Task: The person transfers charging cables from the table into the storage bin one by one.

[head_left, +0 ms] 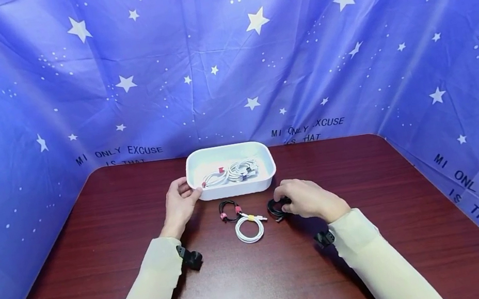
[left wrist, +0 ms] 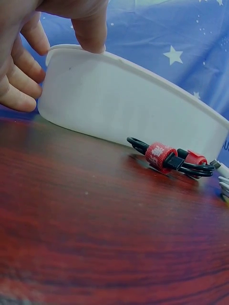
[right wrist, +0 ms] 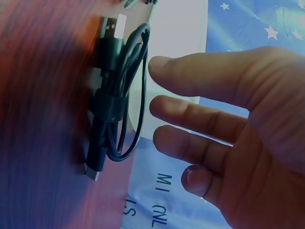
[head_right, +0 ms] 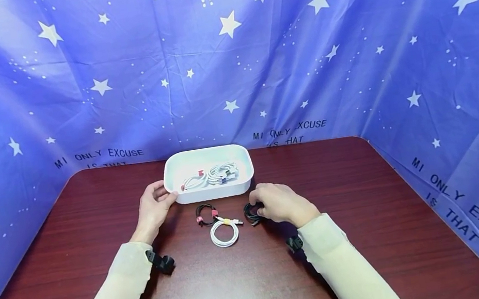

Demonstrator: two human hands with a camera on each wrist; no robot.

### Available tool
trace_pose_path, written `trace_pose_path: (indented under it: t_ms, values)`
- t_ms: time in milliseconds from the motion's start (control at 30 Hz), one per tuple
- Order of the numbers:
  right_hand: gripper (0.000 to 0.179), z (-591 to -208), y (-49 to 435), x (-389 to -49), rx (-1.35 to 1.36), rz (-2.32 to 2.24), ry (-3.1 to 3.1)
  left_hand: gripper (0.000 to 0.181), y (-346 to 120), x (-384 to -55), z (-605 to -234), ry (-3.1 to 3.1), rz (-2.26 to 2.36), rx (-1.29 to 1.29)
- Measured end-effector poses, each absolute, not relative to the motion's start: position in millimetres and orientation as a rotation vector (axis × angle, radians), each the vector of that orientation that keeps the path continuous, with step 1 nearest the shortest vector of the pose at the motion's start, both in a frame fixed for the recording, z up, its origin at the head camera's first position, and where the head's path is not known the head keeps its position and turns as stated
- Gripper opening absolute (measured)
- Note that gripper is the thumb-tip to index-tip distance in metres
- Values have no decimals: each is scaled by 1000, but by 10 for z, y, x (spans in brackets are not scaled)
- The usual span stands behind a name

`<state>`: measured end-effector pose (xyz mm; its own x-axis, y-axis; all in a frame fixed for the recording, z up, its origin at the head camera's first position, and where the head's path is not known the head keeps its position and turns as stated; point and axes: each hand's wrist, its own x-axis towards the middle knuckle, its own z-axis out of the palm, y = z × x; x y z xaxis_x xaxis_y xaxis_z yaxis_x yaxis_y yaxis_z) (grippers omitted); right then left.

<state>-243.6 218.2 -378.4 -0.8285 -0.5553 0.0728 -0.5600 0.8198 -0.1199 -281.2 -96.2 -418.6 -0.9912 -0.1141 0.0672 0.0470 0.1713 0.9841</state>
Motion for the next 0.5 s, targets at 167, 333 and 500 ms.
trace_pose_path:
  t_ms: [167, 333, 500]
  values:
    - [17, -3799, 2170, -2428, 891, 206, -2990, 55, -965, -2809, -4190, -2302, -1942, 67]
    - [17, -3824, 2174, -2428, 866, 214, -3020, 55, -963, -2814, -4198, -2313, -1938, 69]
    - [17, -3851, 2188, -2440, 860, 210, -3044, 55, -963, -2818, -4201, -2315, -1937, 69]
